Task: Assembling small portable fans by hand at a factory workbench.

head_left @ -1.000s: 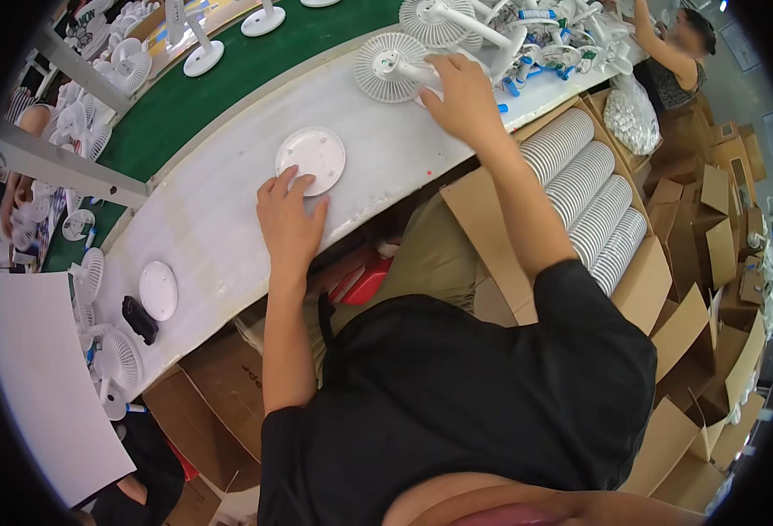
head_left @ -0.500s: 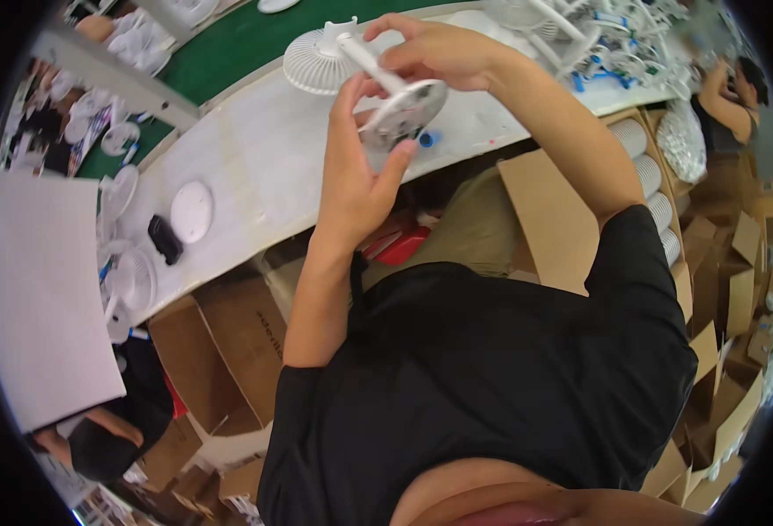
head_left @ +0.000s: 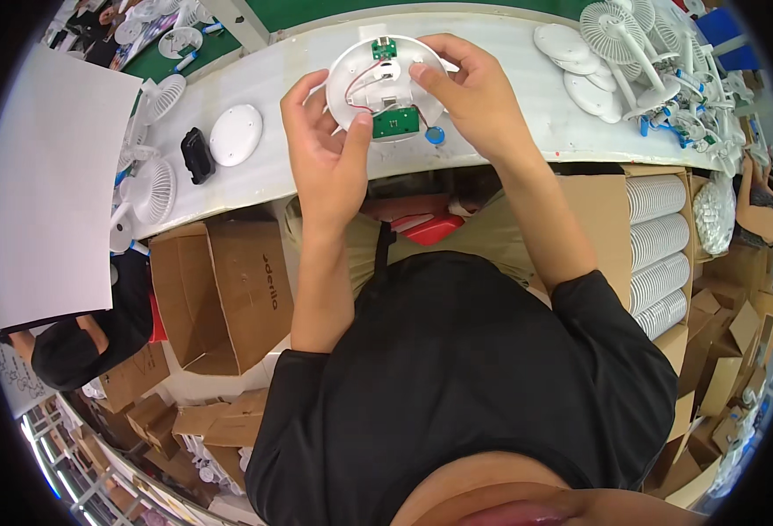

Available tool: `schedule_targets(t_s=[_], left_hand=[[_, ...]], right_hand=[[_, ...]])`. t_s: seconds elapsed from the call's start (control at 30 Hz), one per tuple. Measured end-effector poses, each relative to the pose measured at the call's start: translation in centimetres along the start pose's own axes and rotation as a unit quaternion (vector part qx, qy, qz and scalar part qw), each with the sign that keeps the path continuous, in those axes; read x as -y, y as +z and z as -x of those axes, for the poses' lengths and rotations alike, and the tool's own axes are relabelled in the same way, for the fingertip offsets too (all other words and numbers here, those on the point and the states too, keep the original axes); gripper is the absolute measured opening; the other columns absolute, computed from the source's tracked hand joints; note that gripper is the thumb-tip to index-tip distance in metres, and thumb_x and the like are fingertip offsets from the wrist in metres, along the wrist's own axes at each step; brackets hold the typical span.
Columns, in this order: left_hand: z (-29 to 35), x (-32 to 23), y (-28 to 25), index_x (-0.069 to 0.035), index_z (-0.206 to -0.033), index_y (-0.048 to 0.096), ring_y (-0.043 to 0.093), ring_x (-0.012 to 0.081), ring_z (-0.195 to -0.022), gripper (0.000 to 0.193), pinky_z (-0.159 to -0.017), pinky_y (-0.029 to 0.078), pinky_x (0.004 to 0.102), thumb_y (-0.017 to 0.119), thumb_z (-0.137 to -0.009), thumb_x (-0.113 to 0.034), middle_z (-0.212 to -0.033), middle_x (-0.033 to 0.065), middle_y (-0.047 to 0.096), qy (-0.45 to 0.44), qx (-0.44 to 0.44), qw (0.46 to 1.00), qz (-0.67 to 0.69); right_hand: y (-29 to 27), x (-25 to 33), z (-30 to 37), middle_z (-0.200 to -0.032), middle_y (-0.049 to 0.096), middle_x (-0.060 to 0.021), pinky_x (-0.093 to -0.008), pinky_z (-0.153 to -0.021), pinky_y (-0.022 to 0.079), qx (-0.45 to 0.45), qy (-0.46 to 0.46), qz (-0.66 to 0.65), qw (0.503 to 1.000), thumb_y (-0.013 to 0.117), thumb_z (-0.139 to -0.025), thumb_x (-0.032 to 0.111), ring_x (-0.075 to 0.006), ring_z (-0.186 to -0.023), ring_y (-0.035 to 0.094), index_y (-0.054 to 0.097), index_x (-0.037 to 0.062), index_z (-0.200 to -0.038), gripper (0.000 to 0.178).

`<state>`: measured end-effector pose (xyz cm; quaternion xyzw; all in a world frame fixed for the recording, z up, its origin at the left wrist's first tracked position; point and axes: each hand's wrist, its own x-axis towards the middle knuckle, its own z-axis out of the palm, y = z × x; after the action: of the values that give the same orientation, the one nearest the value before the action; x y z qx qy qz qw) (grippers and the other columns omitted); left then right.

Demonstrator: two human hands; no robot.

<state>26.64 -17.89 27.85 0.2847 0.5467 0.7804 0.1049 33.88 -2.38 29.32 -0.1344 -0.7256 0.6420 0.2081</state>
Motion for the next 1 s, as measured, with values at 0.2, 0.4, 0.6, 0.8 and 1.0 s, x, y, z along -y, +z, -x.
schedule_targets(t_s=[0.2, 0.4, 0.6, 0.8, 1.0], left_hand=[[-0.6, 0.9, -0.3, -0.001, -0.114, 0.056, 0.057, 0.0138, -0.075, 0.027, -0.067, 0.048, 0.0227, 0.057, -0.088, 0.003, -0.099, 0.0119, 0.062, 0.051, 0.001, 0.99, -0.132], [-1.3, 1.7, 0.2, 0.0, -0.103, 0.062, 0.053, 0.0116, -0.066, 0.016, -0.059, 0.047, 0.0211, 0.059, -0.088, 0.001, -0.09, 0.0095, 0.063, 0.097, -0.027, 0.985, -0.143], [-1.1, 1.3, 2.0, 0.0, -0.102, 0.062, 0.052, 0.0118, -0.064, 0.015, -0.056, 0.047, 0.0217, 0.06, -0.087, 0.001, -0.089, 0.0091, 0.063, 0.095, -0.049, 0.981, -0.161], [-0.6, 1.0, 1.5, 0.001, -0.1, 0.061, 0.052, 0.0127, -0.061, 0.015, -0.054, 0.046, 0.0225, 0.059, -0.085, 0.002, -0.087, 0.0092, 0.063, 0.081, -0.024, 0.964, -0.252], [-0.1, 0.9, 1.9, 0.001, -0.098, 0.061, 0.052, 0.013, -0.061, 0.014, -0.053, 0.045, 0.0232, 0.059, -0.084, 0.003, -0.085, 0.0092, 0.063, 0.052, -0.026, 0.974, -0.218]], right_hand=[[0.0, 0.5, 0.5, -0.105, 0.065, -0.0118, -0.0257, -0.081, 0.05, -0.054, -0.019, -0.041, 0.998, 0.061, -0.09, 0.008, -0.0159, -0.095, 0.06, 0.058, -0.001, -0.122, 0.034], [-0.8, -2.2, 3.6, -0.098, 0.061, -0.0129, -0.0331, -0.084, 0.049, -0.129, -0.116, 0.049, 0.984, 0.063, -0.087, 0.009, -0.0222, -0.092, 0.06, 0.057, 0.0, -0.119, 0.035], [-0.1, -2.8, 5.8, -0.106, 0.059, -0.0124, -0.0273, -0.073, 0.052, -0.083, -0.12, 0.141, 0.979, 0.066, -0.084, 0.003, -0.0185, -0.081, 0.059, 0.054, -0.0008, -0.121, 0.038], [-1.8, 1.2, 5.9, -0.087, 0.062, -0.0104, -0.0224, -0.061, 0.05, 0.024, 0.055, -0.202, 0.978, 0.066, -0.084, -0.001, -0.0148, -0.066, 0.059, 0.065, -0.0018, -0.109, 0.025], [-2.3, 1.3, 4.0, -0.085, 0.064, -0.0111, -0.021, -0.06, 0.05, -0.018, -0.018, -0.113, 0.993, 0.066, -0.084, -0.001, -0.0132, -0.065, 0.059, 0.07, -0.0037, -0.098, 0.014]])
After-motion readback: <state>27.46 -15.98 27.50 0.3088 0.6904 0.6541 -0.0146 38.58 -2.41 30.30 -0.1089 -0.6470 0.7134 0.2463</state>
